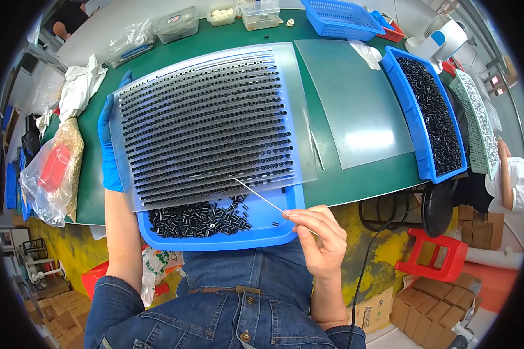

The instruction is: Arranging small black components into a grid tray using a thin metal pick tool.

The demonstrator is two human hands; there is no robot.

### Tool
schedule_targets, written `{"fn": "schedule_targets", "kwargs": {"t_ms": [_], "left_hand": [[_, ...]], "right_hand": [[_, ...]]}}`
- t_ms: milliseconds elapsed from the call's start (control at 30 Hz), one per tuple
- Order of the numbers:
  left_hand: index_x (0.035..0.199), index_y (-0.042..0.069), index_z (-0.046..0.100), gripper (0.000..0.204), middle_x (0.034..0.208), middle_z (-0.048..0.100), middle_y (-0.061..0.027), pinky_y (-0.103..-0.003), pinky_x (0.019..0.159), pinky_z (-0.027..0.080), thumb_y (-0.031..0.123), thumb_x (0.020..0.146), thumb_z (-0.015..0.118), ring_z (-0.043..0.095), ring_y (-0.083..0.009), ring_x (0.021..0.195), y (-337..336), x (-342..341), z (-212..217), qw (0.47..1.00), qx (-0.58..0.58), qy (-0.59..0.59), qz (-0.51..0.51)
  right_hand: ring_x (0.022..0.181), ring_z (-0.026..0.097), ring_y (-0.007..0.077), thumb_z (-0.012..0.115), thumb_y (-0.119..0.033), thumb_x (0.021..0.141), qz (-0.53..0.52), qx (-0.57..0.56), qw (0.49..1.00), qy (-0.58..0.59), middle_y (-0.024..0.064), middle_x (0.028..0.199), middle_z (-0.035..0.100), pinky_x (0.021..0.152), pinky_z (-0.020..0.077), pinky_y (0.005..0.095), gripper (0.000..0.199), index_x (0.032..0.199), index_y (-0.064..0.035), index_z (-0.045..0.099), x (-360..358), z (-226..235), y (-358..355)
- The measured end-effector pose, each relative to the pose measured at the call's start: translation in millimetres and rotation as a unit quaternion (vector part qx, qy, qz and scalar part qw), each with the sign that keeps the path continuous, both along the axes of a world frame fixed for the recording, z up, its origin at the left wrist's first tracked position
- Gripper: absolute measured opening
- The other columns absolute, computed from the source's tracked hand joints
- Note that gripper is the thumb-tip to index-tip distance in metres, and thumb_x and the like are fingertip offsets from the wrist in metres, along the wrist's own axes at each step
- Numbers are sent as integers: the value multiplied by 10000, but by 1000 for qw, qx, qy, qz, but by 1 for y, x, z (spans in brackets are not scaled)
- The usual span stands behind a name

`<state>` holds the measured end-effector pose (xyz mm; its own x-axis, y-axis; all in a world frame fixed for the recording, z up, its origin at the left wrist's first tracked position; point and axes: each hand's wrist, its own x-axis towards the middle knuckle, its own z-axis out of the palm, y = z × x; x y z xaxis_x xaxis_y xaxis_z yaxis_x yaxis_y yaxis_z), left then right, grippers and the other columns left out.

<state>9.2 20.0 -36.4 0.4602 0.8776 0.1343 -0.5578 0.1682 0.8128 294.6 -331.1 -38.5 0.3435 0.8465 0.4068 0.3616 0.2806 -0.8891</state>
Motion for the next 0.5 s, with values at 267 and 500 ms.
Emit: {"fn": "schedule_targets", "kwargs": {"t_ms": [267,500], "left_hand": [[1525,-23,270,754,1509,406,-202,-420,1165,302,426,975,523,422,-285,1368,-4,1,1,1000,-5,0,0],[1521,-23,283,738,1490,430,-200,-419,1156,317,414,977,523,439,-285,1351,-4,1,2,1000,-13,-7,-6]], "right_hand": [[805,617,202,605,-8,908,-13,-4,999,-39,195,1004,701,689,515,289,161,1025,69,684,-1,3,0],[852,656,240,651,75,806,23,-25,999,-32,134,1001,736,756,521,322,210,999,23,716,-15,6,0]]}}
